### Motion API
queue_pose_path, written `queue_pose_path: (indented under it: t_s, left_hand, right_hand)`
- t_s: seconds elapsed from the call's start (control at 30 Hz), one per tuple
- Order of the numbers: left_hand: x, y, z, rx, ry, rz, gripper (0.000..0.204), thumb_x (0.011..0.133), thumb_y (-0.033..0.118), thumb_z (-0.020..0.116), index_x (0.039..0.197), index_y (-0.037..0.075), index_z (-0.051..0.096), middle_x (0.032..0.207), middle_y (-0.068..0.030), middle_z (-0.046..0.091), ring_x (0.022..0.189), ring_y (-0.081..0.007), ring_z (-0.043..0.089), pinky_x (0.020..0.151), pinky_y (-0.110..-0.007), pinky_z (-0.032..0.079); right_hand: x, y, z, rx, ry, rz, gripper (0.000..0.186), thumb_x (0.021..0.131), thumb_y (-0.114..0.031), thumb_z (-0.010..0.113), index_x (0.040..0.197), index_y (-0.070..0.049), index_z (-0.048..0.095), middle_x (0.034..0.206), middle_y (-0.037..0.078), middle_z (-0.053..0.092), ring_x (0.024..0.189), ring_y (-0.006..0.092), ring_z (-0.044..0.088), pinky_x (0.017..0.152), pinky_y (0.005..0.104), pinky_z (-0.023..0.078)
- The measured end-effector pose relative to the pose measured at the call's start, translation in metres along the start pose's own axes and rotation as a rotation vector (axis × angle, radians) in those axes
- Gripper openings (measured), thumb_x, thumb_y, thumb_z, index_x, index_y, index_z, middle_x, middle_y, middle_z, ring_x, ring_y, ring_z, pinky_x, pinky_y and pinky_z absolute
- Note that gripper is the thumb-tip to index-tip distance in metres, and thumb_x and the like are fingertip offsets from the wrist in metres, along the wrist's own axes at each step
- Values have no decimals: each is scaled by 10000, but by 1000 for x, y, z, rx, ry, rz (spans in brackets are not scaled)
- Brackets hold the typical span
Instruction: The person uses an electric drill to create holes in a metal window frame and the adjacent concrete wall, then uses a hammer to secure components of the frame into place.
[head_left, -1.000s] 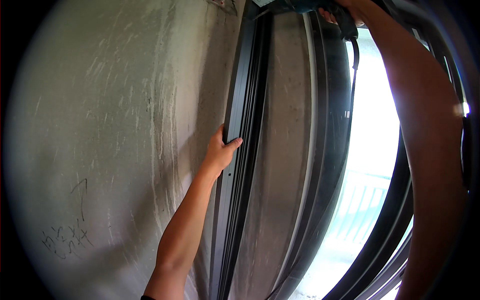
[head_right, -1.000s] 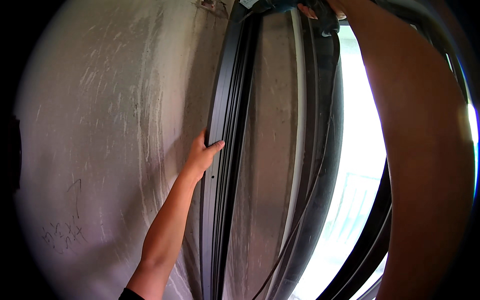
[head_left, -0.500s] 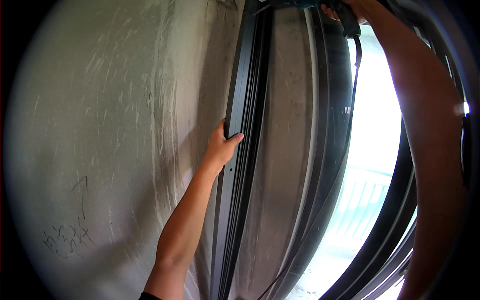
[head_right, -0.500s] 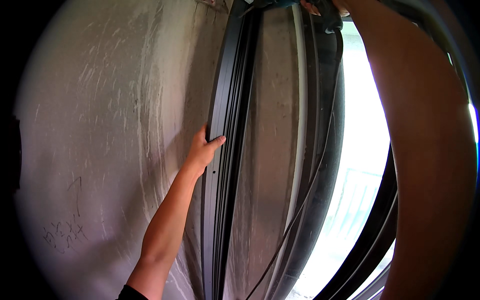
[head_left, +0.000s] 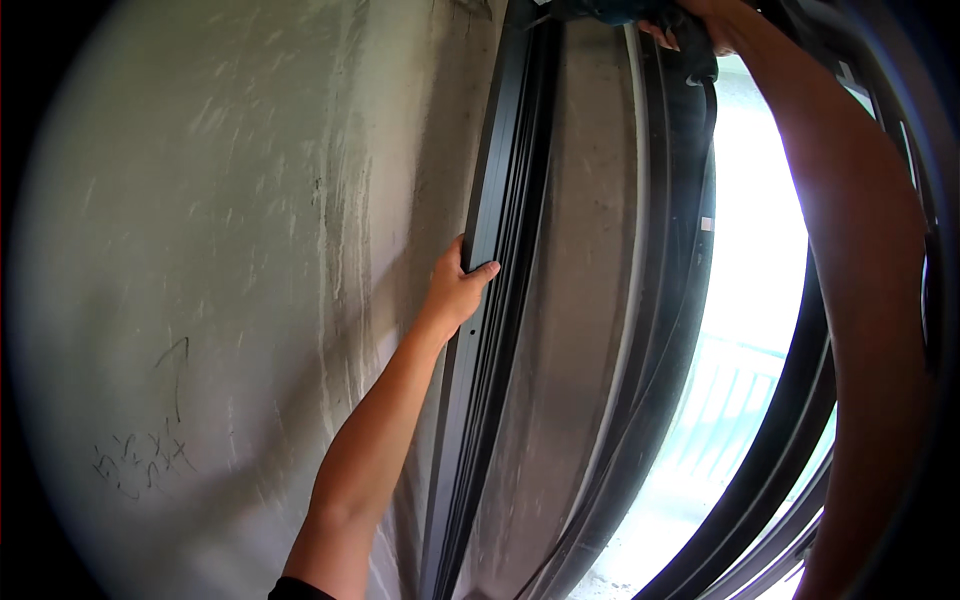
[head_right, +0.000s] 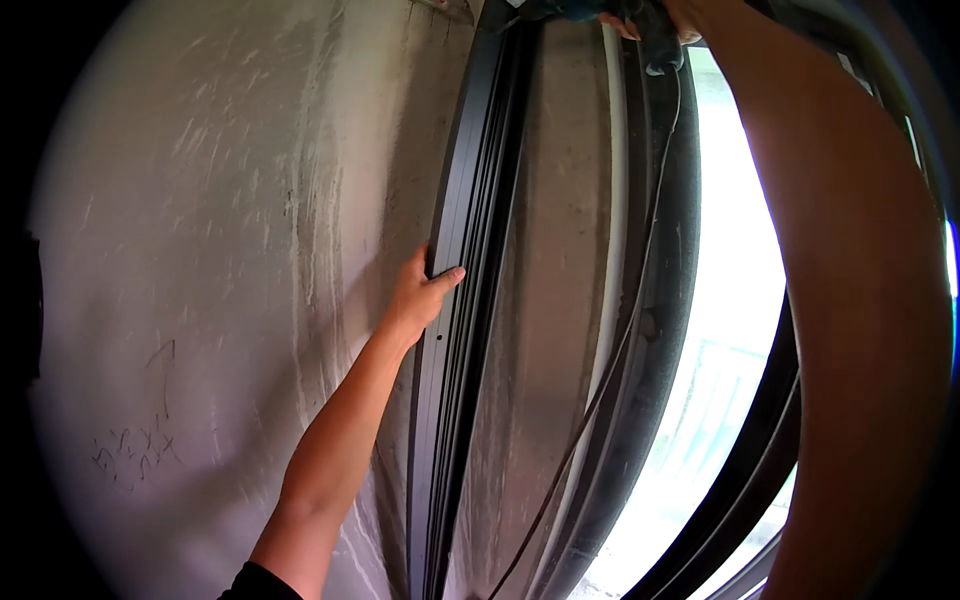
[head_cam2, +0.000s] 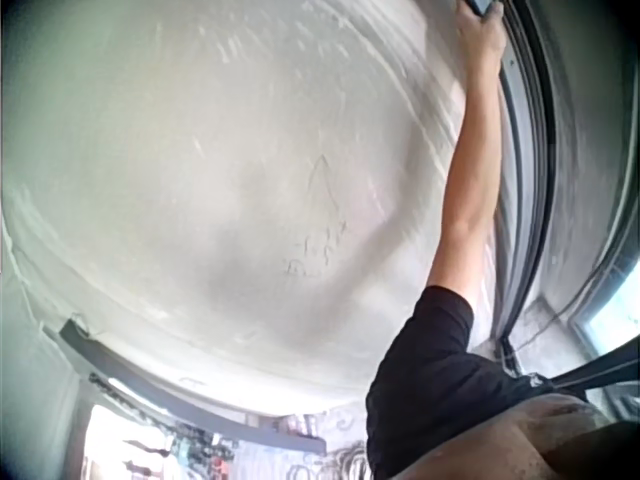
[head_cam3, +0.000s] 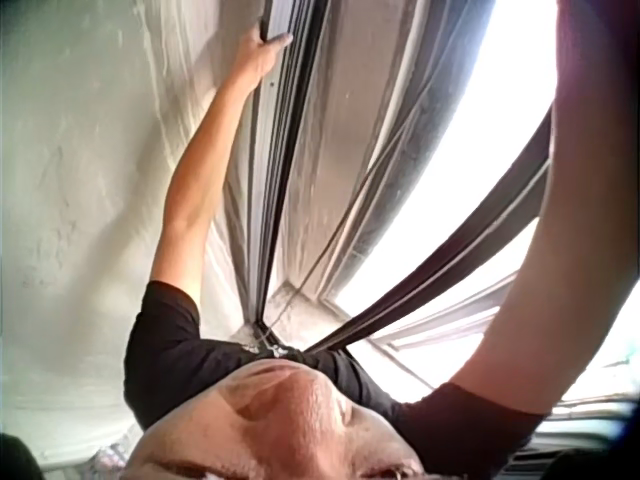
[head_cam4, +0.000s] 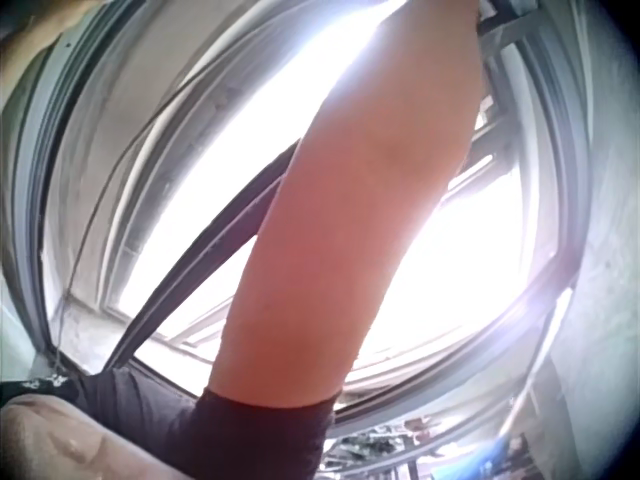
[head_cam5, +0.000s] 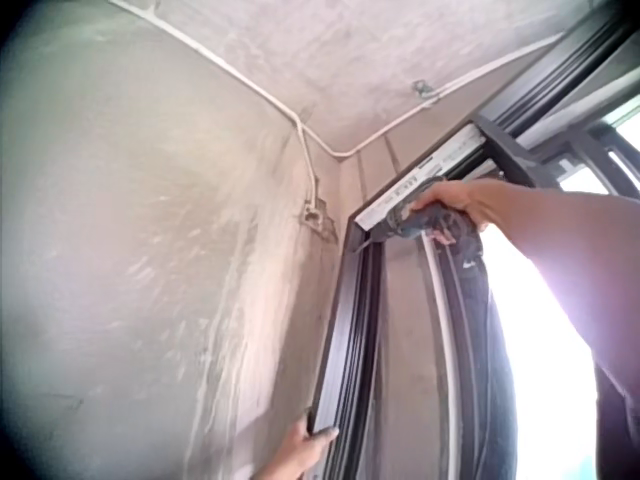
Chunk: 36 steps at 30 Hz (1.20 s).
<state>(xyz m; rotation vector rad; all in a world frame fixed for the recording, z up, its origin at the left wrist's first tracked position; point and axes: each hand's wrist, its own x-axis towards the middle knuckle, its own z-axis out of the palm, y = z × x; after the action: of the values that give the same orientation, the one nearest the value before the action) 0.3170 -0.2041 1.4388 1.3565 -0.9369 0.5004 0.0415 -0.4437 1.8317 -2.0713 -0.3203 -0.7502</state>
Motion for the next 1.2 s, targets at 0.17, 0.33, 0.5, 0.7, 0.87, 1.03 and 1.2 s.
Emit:
queue_pose_path:
  t_s: [0.17,0.33,0.5,0.7,0.87,1.03,1.2]
  left_hand:
    - [2,0,1,-51,6,1,521,1009,101,770,1485,4,582,1367,-127,728,1243,-223,673,1102,-372,504]
    - [0,7,2,-19,14,-10,505,1014,97,762,1475,-3,584,1350,-131,737,1222,-217,683,1093,-375,510]
    - [-3,2,2,-22,16,23,508,1010,89,762,1476,-5,581,1350,-131,736,1217,-221,685,1089,-372,510]
    - [-2,5,-1,23,35,37,490,996,67,769,1439,-35,585,1312,-136,747,1172,-219,694,1056,-367,522]
    - [-3,10,1,16,27,-2,474,1002,53,759,1433,-39,583,1294,-149,749,1177,-230,699,1054,-369,528]
    - [-2,9,-1,16,11,33,468,1009,29,743,1435,-43,563,1307,-171,732,1195,-253,703,1056,-372,533]
    - [-4,11,5,-13,14,15,460,1014,36,740,1436,-33,572,1318,-155,733,1193,-234,695,1060,-366,525]
  right_hand:
    - [4,-6,-4,-16,15,10,332,1012,-361,683,995,-29,691,741,124,678,570,224,653,506,360,567]
    - [1,-2,-4,-26,19,13,344,1008,-375,678,976,-33,698,716,120,671,551,219,643,498,364,558]
    - [2,-2,-4,-39,28,21,356,1003,-389,673,957,-37,704,691,115,664,532,214,632,489,368,550]
    - [-4,-3,1,-91,94,21,359,1002,-400,668,932,-53,720,670,110,663,531,214,637,478,370,527]
    - [1,2,-9,-147,39,5,359,1002,-402,670,925,-56,720,678,120,677,515,223,635,467,362,506]
    - [2,-4,-5,-90,54,-6,343,1006,-389,660,979,-54,726,675,130,682,508,236,639,465,375,525]
    - [-4,0,-5,-103,61,-13,327,1005,-377,670,1036,-57,727,682,130,684,514,234,650,467,376,543]
